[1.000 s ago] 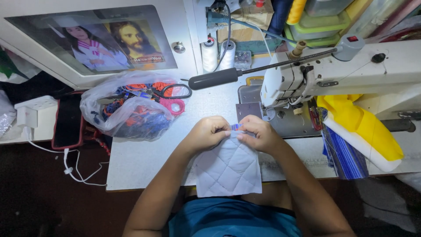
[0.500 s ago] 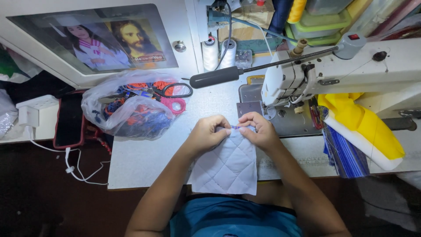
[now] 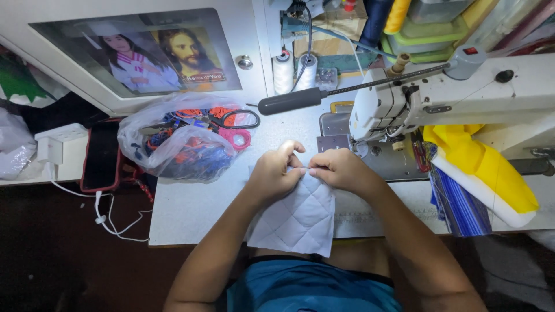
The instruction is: Cutting out fabric patterns and organizing various fabric pieces for a sewing project at a workstation.
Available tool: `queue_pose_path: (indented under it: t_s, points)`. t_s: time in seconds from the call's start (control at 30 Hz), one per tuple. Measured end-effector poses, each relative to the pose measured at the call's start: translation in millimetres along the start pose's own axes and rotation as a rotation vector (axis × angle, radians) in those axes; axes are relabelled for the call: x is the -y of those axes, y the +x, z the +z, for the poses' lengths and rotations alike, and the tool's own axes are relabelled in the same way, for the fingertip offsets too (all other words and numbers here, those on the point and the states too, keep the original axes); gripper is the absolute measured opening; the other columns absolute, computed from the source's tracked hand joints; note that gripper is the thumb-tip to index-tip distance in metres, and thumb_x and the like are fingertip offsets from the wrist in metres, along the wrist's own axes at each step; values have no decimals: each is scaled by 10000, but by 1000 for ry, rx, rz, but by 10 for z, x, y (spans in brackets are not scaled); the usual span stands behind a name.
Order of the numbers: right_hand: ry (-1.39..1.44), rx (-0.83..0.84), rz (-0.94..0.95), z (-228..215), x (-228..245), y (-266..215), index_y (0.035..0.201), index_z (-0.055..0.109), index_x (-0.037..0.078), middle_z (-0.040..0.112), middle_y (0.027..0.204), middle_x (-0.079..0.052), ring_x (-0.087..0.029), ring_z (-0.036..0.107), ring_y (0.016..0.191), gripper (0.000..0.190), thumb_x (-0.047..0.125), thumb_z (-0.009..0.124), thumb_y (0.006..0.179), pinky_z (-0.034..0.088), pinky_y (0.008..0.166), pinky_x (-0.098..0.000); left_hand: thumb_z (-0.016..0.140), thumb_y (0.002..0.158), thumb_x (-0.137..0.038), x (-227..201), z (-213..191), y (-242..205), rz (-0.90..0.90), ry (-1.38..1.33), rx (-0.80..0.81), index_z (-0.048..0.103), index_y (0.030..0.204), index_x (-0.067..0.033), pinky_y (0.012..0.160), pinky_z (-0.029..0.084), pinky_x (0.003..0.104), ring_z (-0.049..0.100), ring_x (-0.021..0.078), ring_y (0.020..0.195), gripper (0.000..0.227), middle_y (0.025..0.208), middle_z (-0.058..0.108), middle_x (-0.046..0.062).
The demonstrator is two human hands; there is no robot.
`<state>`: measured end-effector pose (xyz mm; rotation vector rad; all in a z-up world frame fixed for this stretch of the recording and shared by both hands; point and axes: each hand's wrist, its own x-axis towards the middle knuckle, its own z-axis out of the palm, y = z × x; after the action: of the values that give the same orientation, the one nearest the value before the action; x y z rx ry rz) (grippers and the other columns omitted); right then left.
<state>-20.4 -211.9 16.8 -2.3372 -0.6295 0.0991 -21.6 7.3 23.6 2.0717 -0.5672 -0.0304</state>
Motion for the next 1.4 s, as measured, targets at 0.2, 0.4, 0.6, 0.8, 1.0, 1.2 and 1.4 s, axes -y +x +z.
queue_pose_path:
  t_s: [0.2, 0.4, 0.6, 0.8, 1.0, 1.2, 1.4]
  points:
    - [-179, -83, -183, -19, 84, 378, 879, 721, 162, 670, 694, -68, -290, 680, 793, 137, 278, 695, 947, 543, 764, -356, 719, 844, -257, 68, -438, -18, 131, 248, -31, 751, 983, -157, 743, 556, 439, 739, 355, 845, 174, 829, 771, 89]
    - [-185, -583, -888, -111, 367, 818, 957, 767, 181, 654, 852, 7, -223, 665, 775, 208, 296, 603, 1012, 564, 727, -339, 676, 816, -186, -214, -682, -133, 384, 986, -467, 618, 798, -223, 489, 456, 379, 590, 251, 587, 71, 698, 462, -18]
    - [-387, -714, -937, 130, 272, 415, 884, 785, 243, 606, 890, 40, -196, 533, 696, 157, 269, 672, 989, 499, 704, -344, 638, 831, -111, -354, -340, -683, 432, 981, -325, 623, 885, -141, 397, 459, 384, 578, 272, 585, 63, 714, 500, 41]
    - [-431, -381, -1022, 243, -37, 16, 849, 699, 166, 602, 822, 18, -210, 604, 715, 306, 159, 476, 1059, 501, 622, -341, 611, 872, -273, 344, 593, -912, 327, 603, -183, 556, 841, -253, 512, 483, 315, 627, 202, 697, 66, 785, 512, -54]
    - [-587, -290, -1006, 188, -226, -92, 913, 688, 142, 618, 871, 9, -201, 632, 846, 182, 159, 558, 1039, 532, 742, -369, 704, 870, -385, 612, 101, -404, 543, 561, -68, 687, 1208, -216, 958, 453, 466, 603, 284, 1194, 378, 1241, 664, 19]
    - [-440, -279, -593, 91, -304, -341, 1120, 727, 147, 718, 1096, -2, -206, 670, 1096, 189, 115, 607, 977, 500, 906, -374, 389, 1014, -630, 820, 264, -471, 363, 727, 40, 509, 1495, -325, 1123, 268, 714, 426, 349, 1450, 582, 1544, 510, 41]
    - [58, -24, -182, -253, 250, -1095, 901, 690, 82, 698, 746, -115, -407, 693, 780, 236, -96, 657, 749, 520, 682, -524, 373, 1062, -521, 507, 591, -552, 141, 753, -60, 513, 1501, -307, 1038, 191, 829, 346, 498, 1462, 508, 1562, 461, 169]
